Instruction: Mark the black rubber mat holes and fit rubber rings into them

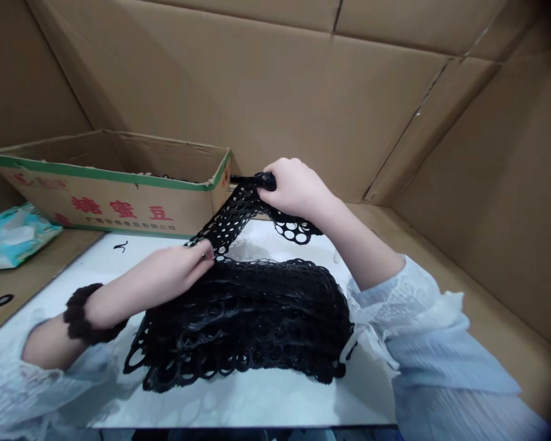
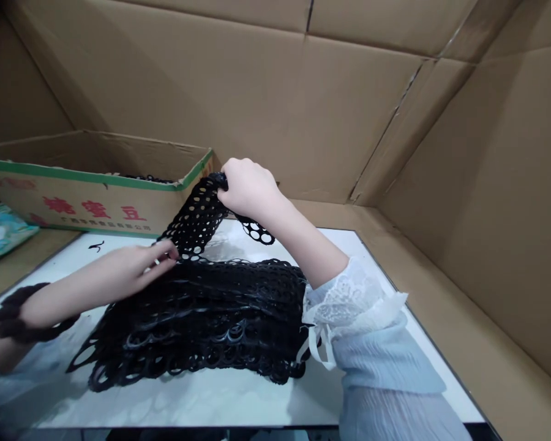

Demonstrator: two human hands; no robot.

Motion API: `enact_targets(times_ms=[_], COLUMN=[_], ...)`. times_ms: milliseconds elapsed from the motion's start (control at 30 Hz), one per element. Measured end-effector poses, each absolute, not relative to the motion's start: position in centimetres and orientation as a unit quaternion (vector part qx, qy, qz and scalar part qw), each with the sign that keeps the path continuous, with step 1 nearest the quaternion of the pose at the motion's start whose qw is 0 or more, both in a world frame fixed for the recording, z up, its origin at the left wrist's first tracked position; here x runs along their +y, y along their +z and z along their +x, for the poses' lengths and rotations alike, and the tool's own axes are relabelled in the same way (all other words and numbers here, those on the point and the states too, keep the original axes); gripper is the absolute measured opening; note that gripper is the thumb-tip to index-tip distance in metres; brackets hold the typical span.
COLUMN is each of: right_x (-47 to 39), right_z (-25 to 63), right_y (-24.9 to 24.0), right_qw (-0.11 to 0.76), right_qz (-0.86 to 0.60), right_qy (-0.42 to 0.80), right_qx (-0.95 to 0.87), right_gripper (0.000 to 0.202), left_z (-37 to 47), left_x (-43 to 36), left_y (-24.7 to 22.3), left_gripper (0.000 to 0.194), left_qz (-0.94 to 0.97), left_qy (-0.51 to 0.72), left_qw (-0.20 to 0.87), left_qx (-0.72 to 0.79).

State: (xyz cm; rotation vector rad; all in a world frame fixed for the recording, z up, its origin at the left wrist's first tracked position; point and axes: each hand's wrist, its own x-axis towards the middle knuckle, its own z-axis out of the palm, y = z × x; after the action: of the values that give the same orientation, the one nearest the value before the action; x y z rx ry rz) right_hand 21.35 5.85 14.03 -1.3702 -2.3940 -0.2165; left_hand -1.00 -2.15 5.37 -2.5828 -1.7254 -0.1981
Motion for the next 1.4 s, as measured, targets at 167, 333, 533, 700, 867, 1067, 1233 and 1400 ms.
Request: enact_targets(times_ms=[167,333,533,700,867,1067,1233,1400], right_x=[4.4,3.7,3.2,4.1,6.5,8.6,9.1,8.9], right_z=[21.8,22.2,23.1,25.1,26.4,27.7,28.4,28.2], right_y=[13.9,13.7,14.0,13.0,10.6,7.4,5.1,5.5], right_qw=[0.194,0.208,0.228,0.197,0.182,0.106,0.031,0.029], right_qz=[-0.481,-0.469,-0.463,-0.461,-0.452,-0.479,-0.476,-0.49], right_qy=[-0.069,-0.052,-0.026,-0.004,0.014,-0.008,0.055,-0.009], right_qx=[-0.852,-0.857,-0.856,-0.865,-0.873,-0.872,-0.877,-0.871], right_gripper=[0.017,0.018,0.021,0.024,0.033,0.052,0.027,0.018], left_z=[-0.5,1.0,0.7,-2.4,-2.3,-0.5,0.1,-0.2], left_x=[0.5,2.1,3.1,4.7,5.6,7.1,7.6,7.5], left_y=[5.6,4.4,5.7,8.4,10.0,7.5,4.6,4.8], left_gripper=[0.067,0.075,0.029,0.029,0.022,0.024,0.022,0.03], left_qz=[-0.795,-0.855,-0.828,-0.843,-0.883,-0.885,-0.897,-0.873], left_qy=[-0.145,-0.195,-0.203,-0.163,-0.041,0.011,0.046,0.051], left_qw=[0.177,-0.053,-0.054,0.001,0.021,0.039,0.023,0.078], left_qx=[-0.562,-0.478,-0.52,-0.512,-0.468,-0.464,-0.439,-0.479])
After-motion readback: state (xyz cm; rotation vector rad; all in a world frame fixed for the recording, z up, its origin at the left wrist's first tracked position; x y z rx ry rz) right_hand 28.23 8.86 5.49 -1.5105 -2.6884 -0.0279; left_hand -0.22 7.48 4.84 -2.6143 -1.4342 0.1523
